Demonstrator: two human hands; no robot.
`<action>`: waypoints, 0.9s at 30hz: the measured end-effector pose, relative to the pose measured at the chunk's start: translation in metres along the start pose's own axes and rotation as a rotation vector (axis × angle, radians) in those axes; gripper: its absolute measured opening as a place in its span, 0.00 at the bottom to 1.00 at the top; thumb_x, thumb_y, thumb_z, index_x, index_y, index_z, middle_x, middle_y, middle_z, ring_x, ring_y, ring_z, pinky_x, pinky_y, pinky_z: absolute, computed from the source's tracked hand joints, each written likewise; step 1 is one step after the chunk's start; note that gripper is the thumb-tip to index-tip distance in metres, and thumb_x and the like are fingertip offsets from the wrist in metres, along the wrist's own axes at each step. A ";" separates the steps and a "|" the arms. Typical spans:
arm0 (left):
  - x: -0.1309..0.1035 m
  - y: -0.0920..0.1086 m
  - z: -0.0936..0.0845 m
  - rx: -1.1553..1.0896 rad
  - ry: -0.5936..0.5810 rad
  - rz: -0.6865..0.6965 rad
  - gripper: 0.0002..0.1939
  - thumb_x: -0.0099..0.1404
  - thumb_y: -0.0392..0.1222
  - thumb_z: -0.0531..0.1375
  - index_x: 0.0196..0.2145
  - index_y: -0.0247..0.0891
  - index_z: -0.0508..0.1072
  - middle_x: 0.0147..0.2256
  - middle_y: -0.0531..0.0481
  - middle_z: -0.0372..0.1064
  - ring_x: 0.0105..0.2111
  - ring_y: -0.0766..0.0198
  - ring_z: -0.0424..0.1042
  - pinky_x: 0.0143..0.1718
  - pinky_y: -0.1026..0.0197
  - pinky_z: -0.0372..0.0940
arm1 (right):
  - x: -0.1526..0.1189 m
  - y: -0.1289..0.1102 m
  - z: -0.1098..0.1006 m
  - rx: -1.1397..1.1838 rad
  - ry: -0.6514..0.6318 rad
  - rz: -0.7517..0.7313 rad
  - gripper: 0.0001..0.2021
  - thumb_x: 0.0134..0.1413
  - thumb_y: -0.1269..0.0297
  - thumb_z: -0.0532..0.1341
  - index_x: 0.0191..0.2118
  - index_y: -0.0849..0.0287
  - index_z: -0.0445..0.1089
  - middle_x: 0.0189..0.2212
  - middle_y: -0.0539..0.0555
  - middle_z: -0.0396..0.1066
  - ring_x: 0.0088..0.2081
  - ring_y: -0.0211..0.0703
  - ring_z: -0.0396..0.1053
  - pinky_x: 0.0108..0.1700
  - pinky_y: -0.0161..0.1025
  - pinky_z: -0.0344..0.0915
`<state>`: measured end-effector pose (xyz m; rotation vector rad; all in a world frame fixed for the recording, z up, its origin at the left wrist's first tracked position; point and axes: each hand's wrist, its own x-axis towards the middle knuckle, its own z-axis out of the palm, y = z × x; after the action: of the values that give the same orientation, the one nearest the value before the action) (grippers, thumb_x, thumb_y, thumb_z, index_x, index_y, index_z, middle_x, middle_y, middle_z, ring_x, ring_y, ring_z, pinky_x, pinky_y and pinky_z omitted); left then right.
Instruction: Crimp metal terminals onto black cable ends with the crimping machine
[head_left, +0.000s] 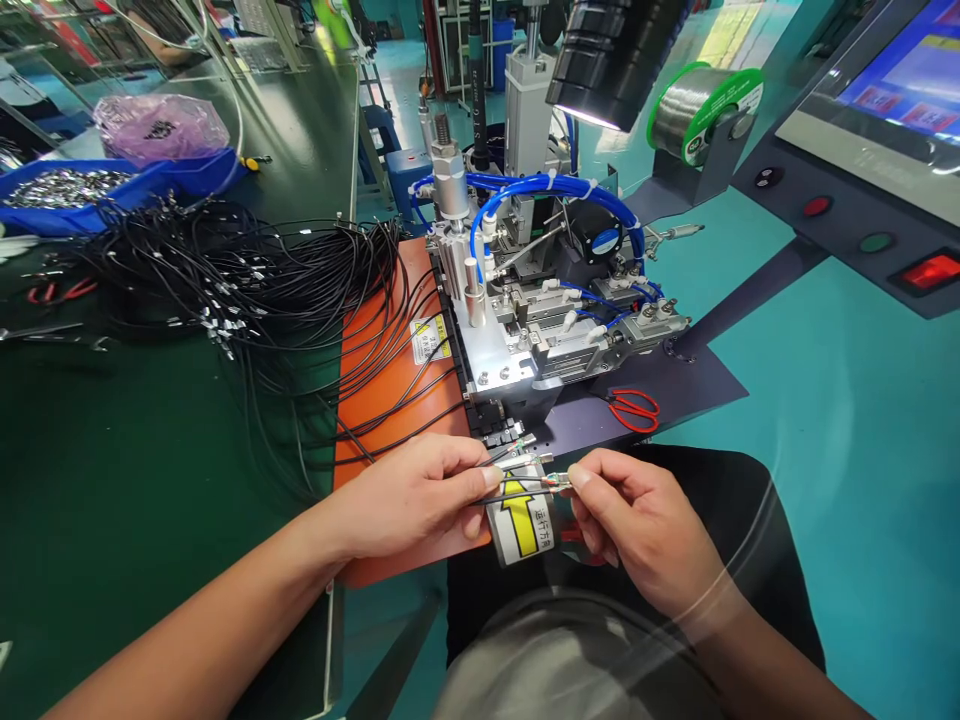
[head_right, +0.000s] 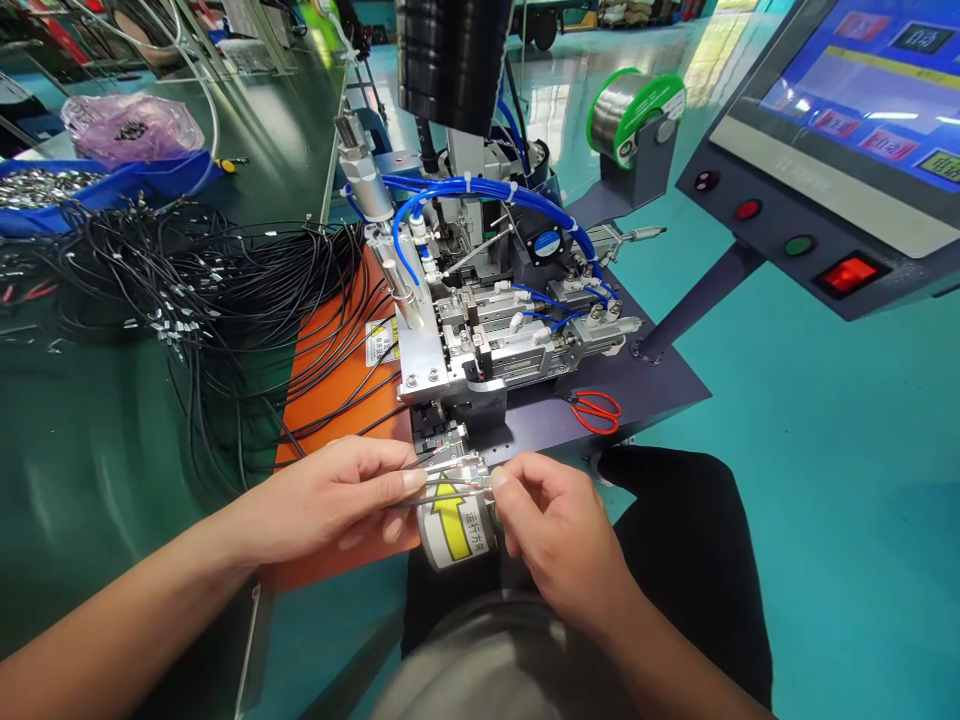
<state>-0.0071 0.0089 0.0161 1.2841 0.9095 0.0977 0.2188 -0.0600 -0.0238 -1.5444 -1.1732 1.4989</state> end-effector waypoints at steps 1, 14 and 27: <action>0.000 0.000 0.000 -0.003 -0.001 0.003 0.19 0.71 0.51 0.54 0.30 0.33 0.68 0.26 0.54 0.68 0.18 0.77 0.58 0.20 0.70 0.52 | 0.000 -0.001 -0.001 0.006 -0.007 -0.007 0.19 0.65 0.53 0.56 0.27 0.61 0.64 0.18 0.48 0.62 0.21 0.33 0.58 0.23 0.31 0.57; -0.001 0.001 0.001 -0.050 -0.006 0.037 0.18 0.72 0.48 0.54 0.29 0.32 0.69 0.25 0.54 0.69 0.18 0.77 0.56 0.20 0.71 0.51 | 0.015 -0.017 0.008 -0.055 -0.056 -0.017 0.19 0.64 0.48 0.56 0.31 0.59 0.66 0.20 0.48 0.63 0.21 0.33 0.59 0.22 0.30 0.56; 0.000 -0.004 -0.002 0.008 -0.050 0.095 0.20 0.72 0.50 0.53 0.32 0.31 0.72 0.28 0.50 0.67 0.30 0.68 0.63 0.35 0.66 0.59 | 0.017 -0.023 0.005 -0.064 -0.032 -0.192 0.11 0.64 0.54 0.59 0.41 0.56 0.71 0.29 0.49 0.70 0.29 0.33 0.66 0.31 0.29 0.65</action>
<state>-0.0099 0.0086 0.0130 1.3316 0.8070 0.1358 0.2090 -0.0365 -0.0094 -1.4096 -1.3588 1.3753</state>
